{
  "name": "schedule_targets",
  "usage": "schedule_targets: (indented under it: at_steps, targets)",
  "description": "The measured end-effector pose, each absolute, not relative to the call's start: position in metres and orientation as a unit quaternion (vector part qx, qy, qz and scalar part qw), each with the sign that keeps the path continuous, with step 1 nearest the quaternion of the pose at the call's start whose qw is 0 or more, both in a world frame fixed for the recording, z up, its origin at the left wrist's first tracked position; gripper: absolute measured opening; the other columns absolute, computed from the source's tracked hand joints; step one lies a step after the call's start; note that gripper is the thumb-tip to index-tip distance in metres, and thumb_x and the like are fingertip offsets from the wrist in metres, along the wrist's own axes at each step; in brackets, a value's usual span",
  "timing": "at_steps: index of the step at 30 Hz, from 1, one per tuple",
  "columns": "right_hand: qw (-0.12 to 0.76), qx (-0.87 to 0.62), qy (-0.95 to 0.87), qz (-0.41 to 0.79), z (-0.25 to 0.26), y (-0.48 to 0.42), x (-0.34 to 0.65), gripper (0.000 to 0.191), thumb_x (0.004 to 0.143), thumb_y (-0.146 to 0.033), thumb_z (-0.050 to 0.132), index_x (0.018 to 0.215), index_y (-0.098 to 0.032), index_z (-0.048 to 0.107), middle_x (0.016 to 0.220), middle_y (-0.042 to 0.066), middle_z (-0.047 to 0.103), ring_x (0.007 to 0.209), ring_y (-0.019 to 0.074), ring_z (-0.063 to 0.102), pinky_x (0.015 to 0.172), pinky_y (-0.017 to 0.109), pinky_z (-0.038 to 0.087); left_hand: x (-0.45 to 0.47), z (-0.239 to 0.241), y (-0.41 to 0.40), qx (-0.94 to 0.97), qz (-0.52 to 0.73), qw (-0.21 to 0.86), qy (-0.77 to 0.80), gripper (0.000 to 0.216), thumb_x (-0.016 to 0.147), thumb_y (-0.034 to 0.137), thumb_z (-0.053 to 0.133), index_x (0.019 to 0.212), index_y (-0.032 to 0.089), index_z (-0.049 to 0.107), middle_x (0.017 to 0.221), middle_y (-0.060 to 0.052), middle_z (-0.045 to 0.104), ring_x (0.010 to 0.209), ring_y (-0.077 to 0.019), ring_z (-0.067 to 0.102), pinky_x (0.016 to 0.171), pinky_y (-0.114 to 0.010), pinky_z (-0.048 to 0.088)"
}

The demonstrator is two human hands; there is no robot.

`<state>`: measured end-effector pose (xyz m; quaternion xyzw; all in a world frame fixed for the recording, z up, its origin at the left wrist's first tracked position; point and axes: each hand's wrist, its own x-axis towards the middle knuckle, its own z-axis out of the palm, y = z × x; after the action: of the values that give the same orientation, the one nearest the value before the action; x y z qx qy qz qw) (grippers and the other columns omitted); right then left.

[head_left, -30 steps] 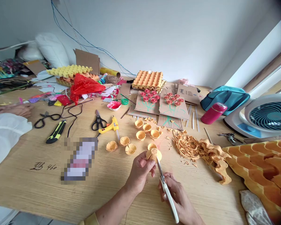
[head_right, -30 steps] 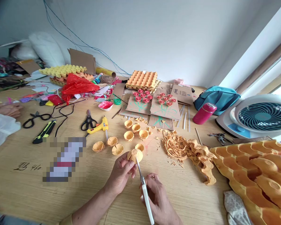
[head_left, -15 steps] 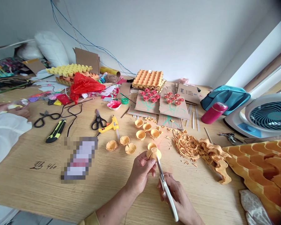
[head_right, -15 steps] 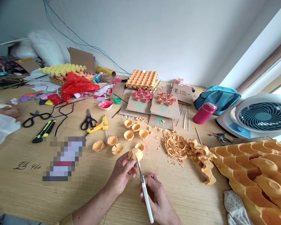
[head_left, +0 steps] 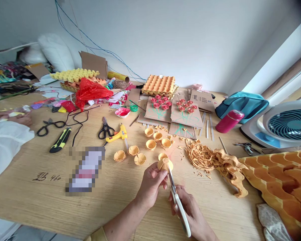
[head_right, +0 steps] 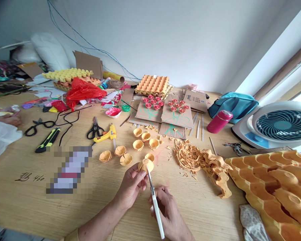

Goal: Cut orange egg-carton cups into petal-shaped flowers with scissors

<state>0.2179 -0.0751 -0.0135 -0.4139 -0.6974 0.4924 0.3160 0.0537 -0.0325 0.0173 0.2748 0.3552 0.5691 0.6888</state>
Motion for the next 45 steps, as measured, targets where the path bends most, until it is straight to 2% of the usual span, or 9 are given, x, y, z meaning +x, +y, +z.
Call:
schedule_targets:
  at_steps: [6,16,29,34,39,45]
  targets:
    - [0.311,-0.42,-0.697,0.491,-0.012,-0.074,0.217,0.048,0.097,-0.064,0.039,0.081,-0.021,0.055,0.075,0.004,0.058,0.076,0.0223,0.053,0.068,0.034,0.043,0.055,0.019,-0.033,0.27,0.564,0.689,0.366,0.033,0.069,0.04,0.082,0.077,0.015,0.062,0.07,0.002,0.055,0.056,-0.0068,0.044,0.045,-0.017,0.038]
    - [0.309,-0.42,-0.694,0.497,-0.016,-0.075,0.22,0.05,0.096,-0.066,0.039,0.083,-0.022,0.057,0.078,0.004,0.058,0.071,0.0209,0.053,0.065,0.033,0.044,0.055,0.02,-0.033,0.256,0.56,0.696,0.37,0.033,0.068,0.041,0.083,0.079,0.016,0.064,0.07,0.002,0.055,0.054,-0.0063,0.043,0.045,-0.018,0.038]
    - [0.328,-0.419,-0.686,0.496,-0.022,-0.077,0.218,0.039,0.1,-0.055,0.041,0.081,-0.023,0.052,0.064,-0.001,0.05,0.055,0.016,0.045,0.053,0.028,0.04,0.057,0.018,-0.034,0.21,0.564,0.713,0.359,0.034,0.067,0.039,0.085,0.081,0.015,0.064,0.074,0.002,0.054,0.063,-0.0076,0.047,0.046,-0.015,0.038]
    - [0.335,-0.426,-0.693,0.476,-0.026,-0.077,0.218,0.034,0.101,-0.048,0.043,0.078,-0.023,0.05,0.064,-0.002,0.047,0.055,0.015,0.044,0.054,0.027,0.039,0.057,0.018,-0.034,0.21,0.565,0.714,0.357,0.033,0.068,0.039,0.085,0.081,0.016,0.065,0.074,0.002,0.054,0.063,-0.0077,0.048,0.046,-0.016,0.038]
    - [0.346,-0.433,-0.699,0.452,-0.022,-0.077,0.215,0.037,0.101,-0.046,0.041,0.074,-0.022,0.046,0.063,-0.003,0.045,0.053,0.0136,0.04,0.05,0.026,0.036,0.058,0.019,-0.033,0.208,0.565,0.716,0.353,0.033,0.069,0.039,0.084,0.084,0.016,0.065,0.075,0.002,0.053,0.063,-0.0075,0.047,0.046,-0.015,0.038]
    - [0.356,-0.448,-0.707,0.415,-0.024,-0.076,0.215,0.037,0.1,-0.046,0.045,0.073,-0.022,0.047,0.066,-0.002,0.047,0.058,0.0144,0.041,0.054,0.026,0.036,0.061,0.02,-0.034,0.22,0.567,0.714,0.347,0.036,0.071,0.04,0.083,0.091,0.017,0.065,0.076,0.002,0.054,0.063,-0.0077,0.048,0.046,-0.016,0.04]
